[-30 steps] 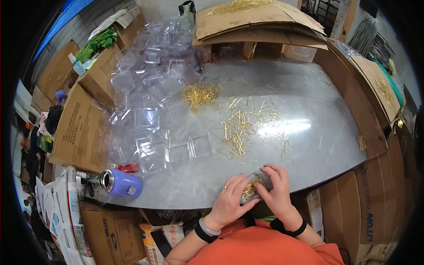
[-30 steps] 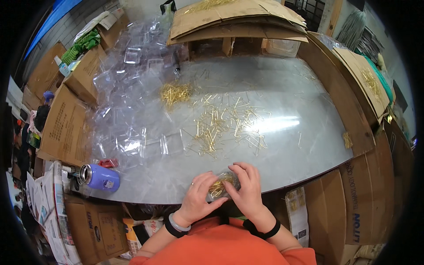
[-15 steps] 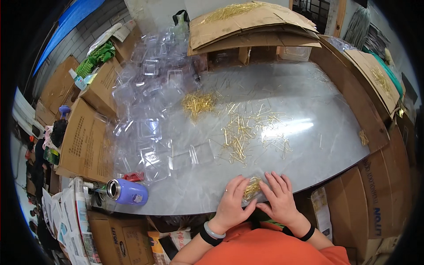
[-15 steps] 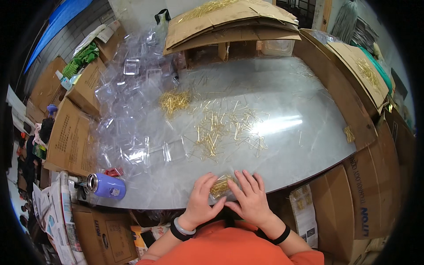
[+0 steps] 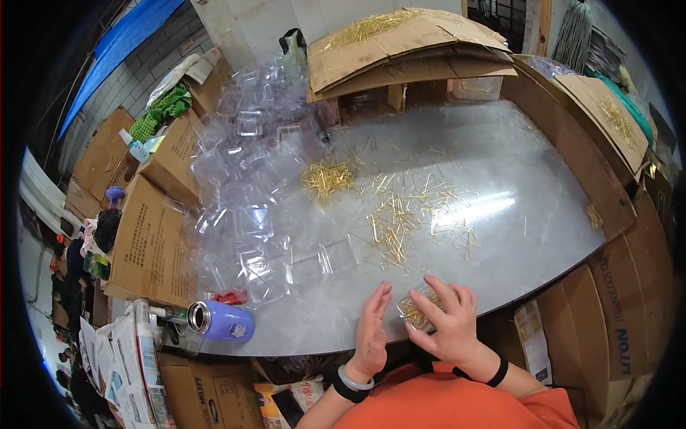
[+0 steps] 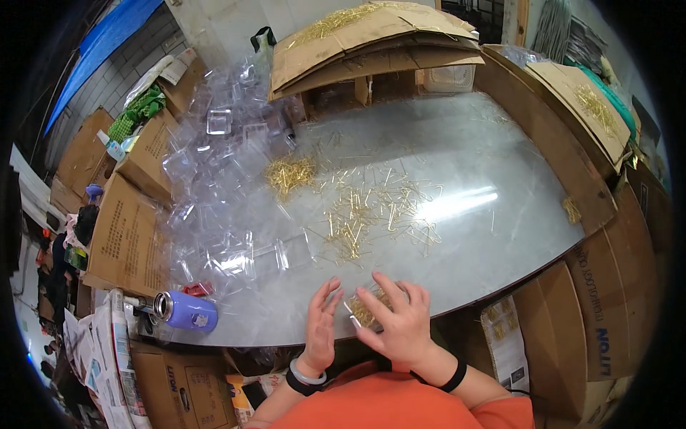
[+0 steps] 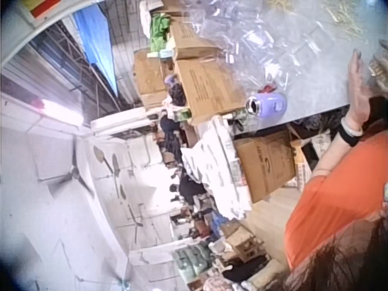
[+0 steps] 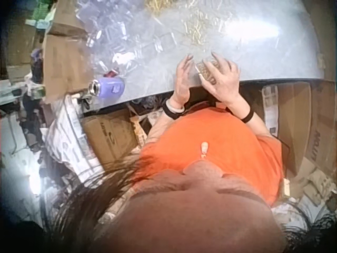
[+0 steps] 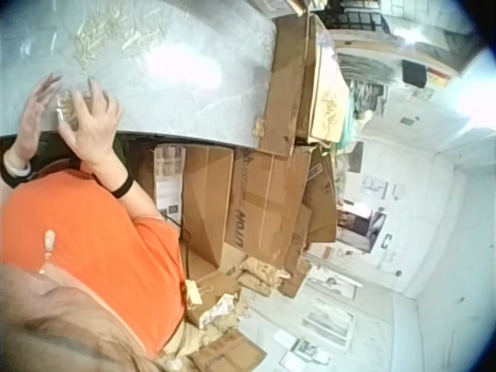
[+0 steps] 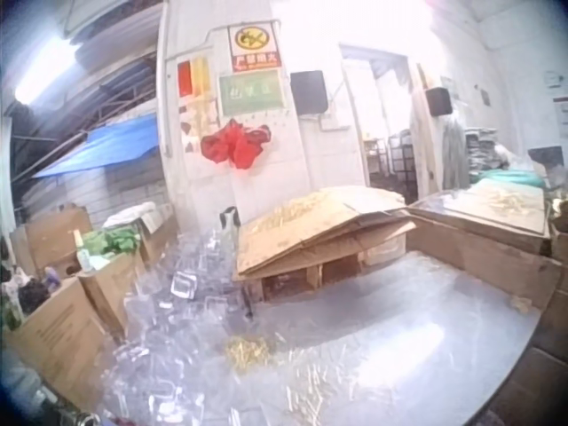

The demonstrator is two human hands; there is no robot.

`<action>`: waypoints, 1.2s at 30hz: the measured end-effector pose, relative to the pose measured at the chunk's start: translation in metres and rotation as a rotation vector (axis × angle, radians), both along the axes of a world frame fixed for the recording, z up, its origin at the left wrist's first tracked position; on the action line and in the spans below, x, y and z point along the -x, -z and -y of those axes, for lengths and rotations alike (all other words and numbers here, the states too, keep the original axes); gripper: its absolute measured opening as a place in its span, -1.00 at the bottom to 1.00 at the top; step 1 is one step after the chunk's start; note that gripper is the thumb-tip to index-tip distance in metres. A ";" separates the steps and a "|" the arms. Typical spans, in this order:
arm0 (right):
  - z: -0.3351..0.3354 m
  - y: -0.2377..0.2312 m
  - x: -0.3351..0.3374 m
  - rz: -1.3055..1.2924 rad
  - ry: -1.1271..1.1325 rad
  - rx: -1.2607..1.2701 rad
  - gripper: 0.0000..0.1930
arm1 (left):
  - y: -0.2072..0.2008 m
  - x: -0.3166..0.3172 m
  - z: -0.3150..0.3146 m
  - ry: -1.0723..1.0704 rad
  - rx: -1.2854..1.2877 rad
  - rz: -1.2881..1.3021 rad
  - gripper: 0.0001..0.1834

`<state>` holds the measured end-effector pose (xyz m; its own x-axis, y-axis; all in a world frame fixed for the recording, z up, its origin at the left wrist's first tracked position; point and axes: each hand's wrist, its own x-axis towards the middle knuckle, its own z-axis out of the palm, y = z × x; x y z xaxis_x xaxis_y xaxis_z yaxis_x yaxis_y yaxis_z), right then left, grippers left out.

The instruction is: Sorting and packing small gold-colored metal pins or components into small plastic containers and bags.

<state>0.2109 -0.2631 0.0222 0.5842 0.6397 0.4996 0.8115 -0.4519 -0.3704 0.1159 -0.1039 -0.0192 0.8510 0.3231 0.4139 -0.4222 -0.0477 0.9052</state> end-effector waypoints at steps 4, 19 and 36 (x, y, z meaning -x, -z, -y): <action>0.007 0.000 0.005 0.046 0.036 -0.027 -0.41 | 0.002 0.000 -0.001 -0.105 -0.139 -0.012 -0.39; 0.026 0.002 0.000 -0.307 -0.116 -0.121 -0.27 | -0.017 -0.009 0.011 -0.263 -0.719 -0.137 -0.44; 0.038 0.009 -0.018 -0.252 -0.050 -0.110 -0.48 | -0.019 -0.013 0.020 -0.193 -0.887 -0.159 -0.42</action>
